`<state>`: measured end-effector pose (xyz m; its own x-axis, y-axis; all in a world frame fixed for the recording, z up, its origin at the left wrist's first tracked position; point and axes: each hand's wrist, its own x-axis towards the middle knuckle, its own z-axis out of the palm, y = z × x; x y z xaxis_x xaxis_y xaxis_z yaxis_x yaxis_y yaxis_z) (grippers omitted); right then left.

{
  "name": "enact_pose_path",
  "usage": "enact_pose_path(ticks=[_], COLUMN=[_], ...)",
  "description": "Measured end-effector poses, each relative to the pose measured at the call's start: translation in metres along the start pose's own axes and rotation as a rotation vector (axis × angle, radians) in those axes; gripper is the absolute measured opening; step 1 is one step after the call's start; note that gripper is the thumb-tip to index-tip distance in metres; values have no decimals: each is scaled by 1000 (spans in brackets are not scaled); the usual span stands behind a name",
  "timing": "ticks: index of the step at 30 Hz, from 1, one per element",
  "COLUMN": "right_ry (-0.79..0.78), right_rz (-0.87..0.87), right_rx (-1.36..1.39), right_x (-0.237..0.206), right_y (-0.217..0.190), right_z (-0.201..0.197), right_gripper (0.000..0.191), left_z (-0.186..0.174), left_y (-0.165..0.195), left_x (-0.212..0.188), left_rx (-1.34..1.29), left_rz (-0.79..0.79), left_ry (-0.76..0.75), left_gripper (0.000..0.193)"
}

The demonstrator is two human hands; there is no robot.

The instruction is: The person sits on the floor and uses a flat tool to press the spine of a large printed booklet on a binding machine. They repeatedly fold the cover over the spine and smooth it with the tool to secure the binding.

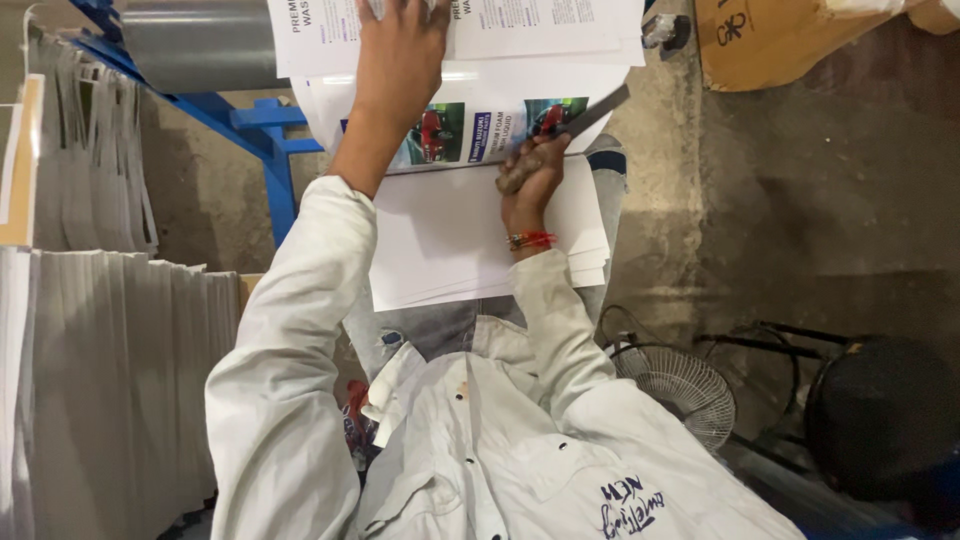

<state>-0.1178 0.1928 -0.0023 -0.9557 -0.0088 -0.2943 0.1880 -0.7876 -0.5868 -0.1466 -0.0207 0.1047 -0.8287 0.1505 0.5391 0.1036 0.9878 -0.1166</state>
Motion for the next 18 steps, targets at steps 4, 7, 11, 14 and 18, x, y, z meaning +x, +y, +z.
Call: enact_pose_path(ticks=[4, 7, 11, 14, 18], right_ry=[-13, -18, -309, -524, -309], right_rz=[88, 223, 346, 567, 462], right_rx=[-220, -407, -637, -476, -238], right_x=[-22, -41, -56, -55, -46], right_y=[12, 29, 42, 22, -36], right_z=[13, 27, 37, 39, 37], right_gripper=[45, 47, 43, 42, 38], left_z=[1, 3, 1, -9, -29], left_y=[0, -1, -2, 0, 3], left_x=[-1, -1, 0, -1, -6], left_rx=[1, 5, -24, -14, -69], left_rz=[-12, -3, -1, -15, 14], left_ry=[3, -37, -104, -137, -88], left_gripper=[53, 53, 53, 55, 77])
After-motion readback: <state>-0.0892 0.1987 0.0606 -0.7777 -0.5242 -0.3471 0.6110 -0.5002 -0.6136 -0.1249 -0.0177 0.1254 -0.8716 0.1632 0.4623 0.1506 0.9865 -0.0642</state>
